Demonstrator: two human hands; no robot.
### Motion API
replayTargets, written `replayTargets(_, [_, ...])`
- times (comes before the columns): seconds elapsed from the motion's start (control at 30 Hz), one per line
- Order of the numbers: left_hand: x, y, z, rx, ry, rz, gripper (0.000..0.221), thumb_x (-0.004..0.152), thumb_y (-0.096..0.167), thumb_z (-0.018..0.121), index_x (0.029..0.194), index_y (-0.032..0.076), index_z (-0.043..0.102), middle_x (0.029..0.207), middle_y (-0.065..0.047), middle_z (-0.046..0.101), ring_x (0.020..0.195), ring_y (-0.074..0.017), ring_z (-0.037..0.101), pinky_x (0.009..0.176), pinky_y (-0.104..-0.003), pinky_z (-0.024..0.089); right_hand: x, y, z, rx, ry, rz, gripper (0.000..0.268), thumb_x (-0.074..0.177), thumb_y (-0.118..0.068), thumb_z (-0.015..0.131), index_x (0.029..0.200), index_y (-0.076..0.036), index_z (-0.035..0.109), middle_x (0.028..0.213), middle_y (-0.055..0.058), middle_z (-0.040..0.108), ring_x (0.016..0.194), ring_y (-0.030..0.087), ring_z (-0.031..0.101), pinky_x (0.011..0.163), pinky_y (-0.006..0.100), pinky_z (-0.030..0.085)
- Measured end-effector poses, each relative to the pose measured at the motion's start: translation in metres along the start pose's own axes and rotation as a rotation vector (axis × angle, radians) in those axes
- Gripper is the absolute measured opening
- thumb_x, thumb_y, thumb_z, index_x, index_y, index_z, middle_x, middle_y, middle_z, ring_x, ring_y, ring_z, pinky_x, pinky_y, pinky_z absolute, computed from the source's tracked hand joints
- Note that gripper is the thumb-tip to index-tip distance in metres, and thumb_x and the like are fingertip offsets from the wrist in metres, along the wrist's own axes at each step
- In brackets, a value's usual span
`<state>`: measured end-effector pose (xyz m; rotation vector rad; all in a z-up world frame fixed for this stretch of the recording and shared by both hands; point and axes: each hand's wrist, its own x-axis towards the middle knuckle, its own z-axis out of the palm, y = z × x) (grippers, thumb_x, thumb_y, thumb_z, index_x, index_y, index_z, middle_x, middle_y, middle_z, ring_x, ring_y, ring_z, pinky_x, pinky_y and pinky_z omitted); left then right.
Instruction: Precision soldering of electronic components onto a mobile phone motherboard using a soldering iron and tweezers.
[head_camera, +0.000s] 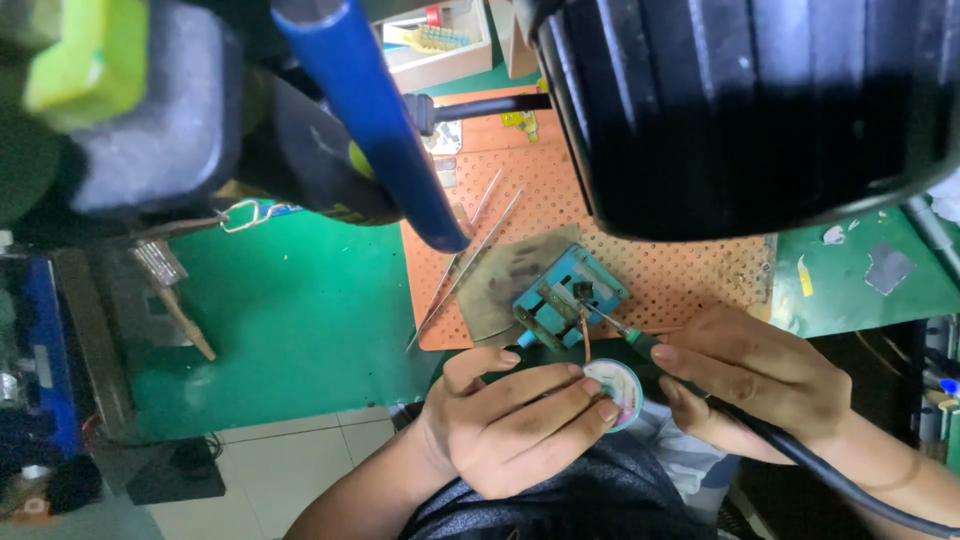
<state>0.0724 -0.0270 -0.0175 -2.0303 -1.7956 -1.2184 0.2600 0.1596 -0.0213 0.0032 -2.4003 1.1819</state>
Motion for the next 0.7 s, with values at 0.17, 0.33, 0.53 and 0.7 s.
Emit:
replayTargets(0.17, [-0.0015, -0.0004, 0.0003, 0.015, -0.019, 0.007, 0.008, 0.102, 0.022, 0.073, 0.11, 0.02, 0.076, 0.107, 0.006, 0.074, 0.097, -0.0072, 0.077, 0.101, -0.029, 0.035, -0.0018, 0.001, 0.0007, 0.003, 0.009, -0.002, 0.031, 0.087, 0.001, 0.076, 0.116, 0.004, 0.065, 0.101, 0.017, 0.072, 0.076, 0.024, 0.074, 0.067, 0.03, 0.062])
replayTargets(0.33, [-0.002, 0.0006, 0.0014, 0.002, 0.001, -0.011, 0.005, 0.102, 0.02, 0.073, 0.107, 0.02, 0.076, 0.105, 0.006, 0.075, 0.096, -0.0071, 0.077, 0.104, -0.028, 0.033, 0.0014, -0.0023, 0.0009, -0.033, 0.012, -0.006, 0.03, 0.087, 0.002, 0.075, 0.115, 0.006, 0.065, 0.096, 0.019, 0.07, 0.073, 0.025, 0.07, 0.065, 0.033, 0.059])
replayTargets(0.53, [-0.0015, 0.0008, 0.002, -0.009, 0.005, -0.019, 0.005, 0.101, 0.02, 0.075, 0.106, 0.02, 0.076, 0.104, 0.005, 0.075, 0.095, -0.0076, 0.079, 0.103, -0.029, 0.034, -0.0029, -0.0006, 0.0013, -0.02, 0.029, 0.002, 0.027, 0.087, -0.001, 0.075, 0.112, 0.005, 0.066, 0.1, 0.019, 0.071, 0.078, 0.028, 0.074, 0.068, 0.033, 0.062])
replayTargets(0.7, [-0.0039, 0.0017, 0.0034, -0.009, -0.008, -0.024, 0.007, 0.102, 0.019, 0.073, 0.108, 0.02, 0.076, 0.107, 0.005, 0.075, 0.098, -0.0082, 0.079, 0.104, -0.029, 0.033, -0.001, -0.0014, -0.001, -0.019, 0.008, 0.006, 0.029, 0.088, 0.0, 0.074, 0.115, 0.006, 0.065, 0.097, 0.017, 0.071, 0.077, 0.026, 0.073, 0.067, 0.033, 0.061])
